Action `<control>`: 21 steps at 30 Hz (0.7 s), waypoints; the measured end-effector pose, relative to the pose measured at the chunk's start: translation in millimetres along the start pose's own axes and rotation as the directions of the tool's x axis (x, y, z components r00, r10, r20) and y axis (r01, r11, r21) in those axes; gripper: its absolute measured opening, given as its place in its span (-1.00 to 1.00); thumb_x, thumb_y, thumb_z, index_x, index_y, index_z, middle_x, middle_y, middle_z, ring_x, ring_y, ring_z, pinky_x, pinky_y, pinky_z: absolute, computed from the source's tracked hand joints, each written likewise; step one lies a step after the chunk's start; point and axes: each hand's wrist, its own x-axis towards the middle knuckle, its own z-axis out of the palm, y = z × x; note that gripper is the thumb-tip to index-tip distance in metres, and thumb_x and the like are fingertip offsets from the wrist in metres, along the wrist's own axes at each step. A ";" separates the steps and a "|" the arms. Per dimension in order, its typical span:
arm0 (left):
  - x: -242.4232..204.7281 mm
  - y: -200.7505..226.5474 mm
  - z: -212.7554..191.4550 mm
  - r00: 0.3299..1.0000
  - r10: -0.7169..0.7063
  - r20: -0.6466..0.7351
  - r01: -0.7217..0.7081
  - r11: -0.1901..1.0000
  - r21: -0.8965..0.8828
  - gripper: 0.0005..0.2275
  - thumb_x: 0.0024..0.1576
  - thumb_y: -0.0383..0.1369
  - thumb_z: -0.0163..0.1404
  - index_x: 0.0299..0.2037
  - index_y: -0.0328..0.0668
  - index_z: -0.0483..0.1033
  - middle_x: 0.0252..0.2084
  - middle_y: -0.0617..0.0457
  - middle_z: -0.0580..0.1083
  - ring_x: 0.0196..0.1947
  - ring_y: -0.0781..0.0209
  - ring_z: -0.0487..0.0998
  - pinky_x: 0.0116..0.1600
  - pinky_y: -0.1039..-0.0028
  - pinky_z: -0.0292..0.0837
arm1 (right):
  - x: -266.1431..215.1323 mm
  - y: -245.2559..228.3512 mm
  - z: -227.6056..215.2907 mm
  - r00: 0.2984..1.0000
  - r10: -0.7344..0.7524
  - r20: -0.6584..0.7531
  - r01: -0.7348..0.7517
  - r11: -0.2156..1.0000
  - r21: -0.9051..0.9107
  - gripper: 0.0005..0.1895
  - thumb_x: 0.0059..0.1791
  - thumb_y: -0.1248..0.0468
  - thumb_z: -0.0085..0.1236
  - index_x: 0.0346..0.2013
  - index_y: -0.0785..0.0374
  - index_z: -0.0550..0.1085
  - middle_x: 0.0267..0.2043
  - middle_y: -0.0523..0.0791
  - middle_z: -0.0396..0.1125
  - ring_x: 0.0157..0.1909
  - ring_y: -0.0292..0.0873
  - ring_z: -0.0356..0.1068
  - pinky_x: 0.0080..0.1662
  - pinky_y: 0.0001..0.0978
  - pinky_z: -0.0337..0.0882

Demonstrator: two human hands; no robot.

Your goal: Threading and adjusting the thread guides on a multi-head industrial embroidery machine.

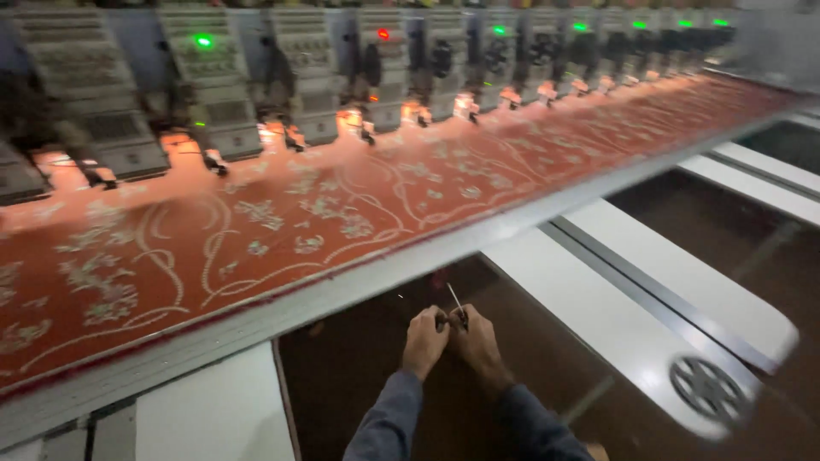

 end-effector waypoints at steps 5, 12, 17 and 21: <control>48.5 -9.8 -23.7 0.992 -0.087 -0.091 0.095 0.992 0.087 -0.88 0.20 -0.41 0.03 -0.09 -0.12 0.53 -0.12 -0.13 0.55 0.04 -0.11 0.60 0.09 0.11 0.58 | 83.2 10.0 31.4 0.982 -0.088 0.167 0.088 0.996 0.011 -0.73 0.09 0.08 0.07 -0.08 0.18 0.52 -0.19 0.19 0.45 0.02 0.28 0.45 0.06 0.18 0.41; 110.3 -3.6 -51.7 0.955 -0.237 -0.178 0.249 0.967 0.047 -0.88 0.24 -0.34 0.02 -0.08 -0.08 0.55 -0.06 -0.13 0.57 0.04 -0.10 0.61 0.09 0.14 0.60 | 192.5 1.7 70.0 0.923 -0.178 0.342 0.219 0.972 -0.085 -0.82 0.07 0.06 0.16 -0.13 0.03 0.57 -0.20 -0.01 0.54 -0.04 0.09 0.55 0.04 -0.08 0.51; 176.5 -16.9 -58.0 0.916 -0.313 -0.253 0.342 0.937 0.079 -0.87 0.21 -0.34 0.05 -0.06 0.00 0.57 -0.07 -0.12 0.59 0.04 -0.09 0.62 0.08 0.14 0.59 | 261.6 2.4 101.6 0.900 -0.172 0.401 0.219 0.973 -0.074 -0.76 0.05 0.05 0.14 -0.09 0.08 0.55 -0.13 0.07 0.53 0.07 0.20 0.49 0.12 0.11 0.45; 231.9 -47.7 -72.9 0.926 -0.318 -0.202 0.332 0.943 0.037 -0.84 0.21 -0.31 0.08 -0.03 -0.02 0.55 -0.06 -0.13 0.59 0.01 -0.06 0.64 0.05 0.15 0.62 | 315.0 0.8 127.3 0.895 -0.192 0.402 0.227 0.973 -0.042 -0.82 0.04 0.09 0.15 -0.18 0.08 0.56 -0.21 0.00 0.53 0.00 0.15 0.52 0.03 0.05 0.49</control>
